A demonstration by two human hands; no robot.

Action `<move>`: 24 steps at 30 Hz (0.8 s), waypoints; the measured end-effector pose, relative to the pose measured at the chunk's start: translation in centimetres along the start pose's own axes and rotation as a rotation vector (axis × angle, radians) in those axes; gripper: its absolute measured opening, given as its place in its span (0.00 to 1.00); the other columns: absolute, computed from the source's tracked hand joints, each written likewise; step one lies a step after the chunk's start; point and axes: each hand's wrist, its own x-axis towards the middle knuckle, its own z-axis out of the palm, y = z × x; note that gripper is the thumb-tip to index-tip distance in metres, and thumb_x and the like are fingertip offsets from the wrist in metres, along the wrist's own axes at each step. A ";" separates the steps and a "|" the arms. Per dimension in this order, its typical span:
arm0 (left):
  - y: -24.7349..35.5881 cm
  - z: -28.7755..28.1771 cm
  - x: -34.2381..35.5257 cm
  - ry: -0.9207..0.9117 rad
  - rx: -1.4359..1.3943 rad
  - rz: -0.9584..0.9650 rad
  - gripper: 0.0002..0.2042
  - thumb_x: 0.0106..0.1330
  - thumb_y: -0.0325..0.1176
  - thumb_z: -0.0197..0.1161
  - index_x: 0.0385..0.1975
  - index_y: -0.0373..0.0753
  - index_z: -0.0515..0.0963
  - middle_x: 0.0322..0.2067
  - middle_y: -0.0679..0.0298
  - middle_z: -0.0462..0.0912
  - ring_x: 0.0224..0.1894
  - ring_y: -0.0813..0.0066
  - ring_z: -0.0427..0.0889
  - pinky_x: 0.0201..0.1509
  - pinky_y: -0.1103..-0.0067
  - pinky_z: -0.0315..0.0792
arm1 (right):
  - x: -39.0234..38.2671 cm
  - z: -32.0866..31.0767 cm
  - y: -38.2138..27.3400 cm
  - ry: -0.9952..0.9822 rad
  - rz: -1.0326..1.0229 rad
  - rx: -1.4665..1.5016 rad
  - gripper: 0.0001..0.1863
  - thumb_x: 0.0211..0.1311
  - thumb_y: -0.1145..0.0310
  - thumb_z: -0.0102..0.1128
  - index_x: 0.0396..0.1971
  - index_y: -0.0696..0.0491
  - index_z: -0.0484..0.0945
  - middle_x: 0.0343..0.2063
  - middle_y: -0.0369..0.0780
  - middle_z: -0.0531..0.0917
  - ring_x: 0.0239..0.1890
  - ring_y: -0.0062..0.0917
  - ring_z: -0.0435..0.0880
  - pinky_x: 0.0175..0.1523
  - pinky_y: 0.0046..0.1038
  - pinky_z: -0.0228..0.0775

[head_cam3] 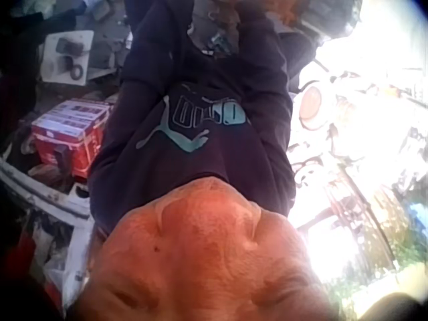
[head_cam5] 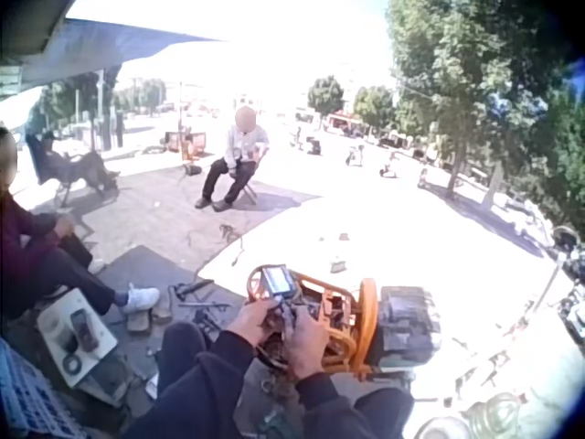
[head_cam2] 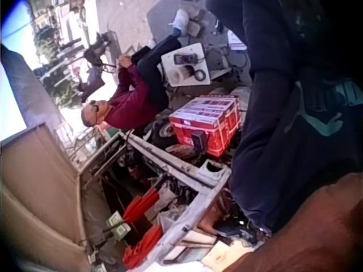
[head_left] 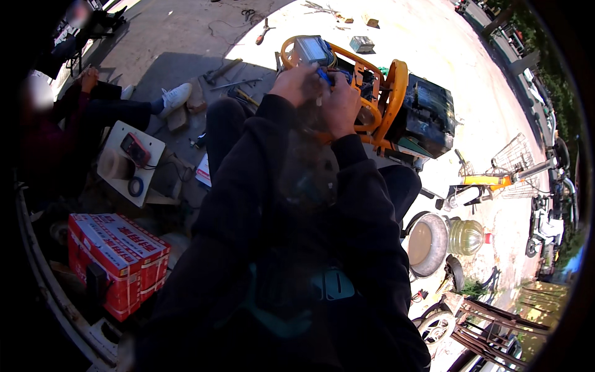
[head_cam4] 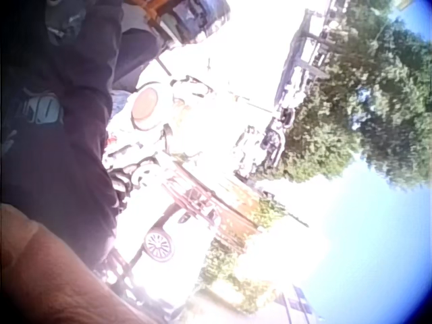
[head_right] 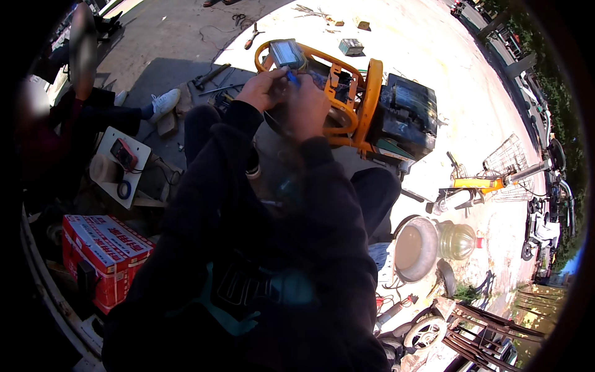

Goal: The person sits on the ground and repairs the electrical wiring of a yellow electric scooter. They strip wire ends, twist them together, and wrap the connections with blue electrical tape. The person uses pliers to cut and strip wires and a soldering iron to secure the connections.

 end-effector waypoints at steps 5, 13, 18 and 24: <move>1.5 -3.9 1.3 0.000 0.382 0.329 0.10 0.73 0.31 0.64 0.48 0.33 0.80 0.39 0.59 0.84 0.41 0.71 0.86 0.45 0.75 0.81 | 0.3 0.5 -2.9 -0.062 -0.019 -0.014 0.14 0.69 0.56 0.64 0.46 0.49 0.83 0.29 0.47 0.88 0.34 0.45 0.89 0.38 0.44 0.77; -0.1 0.0 -0.5 0.070 0.015 0.142 0.07 0.73 0.33 0.66 0.44 0.36 0.81 0.33 0.64 0.83 0.34 0.76 0.84 0.35 0.81 0.78 | -0.1 0.9 -2.1 -0.054 0.023 -0.152 0.15 0.71 0.54 0.61 0.45 0.50 0.81 0.29 0.47 0.88 0.32 0.45 0.88 0.37 0.46 0.77; 0.4 0.6 -1.2 0.118 0.047 0.126 0.08 0.72 0.34 0.67 0.43 0.38 0.80 0.30 0.66 0.82 0.31 0.76 0.84 0.33 0.81 0.77 | 0.4 0.9 -2.8 -0.082 0.015 -0.191 0.15 0.71 0.55 0.61 0.45 0.51 0.81 0.28 0.47 0.88 0.33 0.45 0.89 0.39 0.46 0.77; 0.5 -0.7 -0.4 0.055 0.086 0.094 0.10 0.71 0.33 0.67 0.47 0.37 0.80 0.32 0.64 0.83 0.33 0.76 0.85 0.34 0.80 0.78 | 0.9 0.5 -3.4 -0.127 0.032 -0.215 0.14 0.70 0.56 0.62 0.44 0.51 0.82 0.28 0.47 0.88 0.34 0.45 0.89 0.40 0.46 0.78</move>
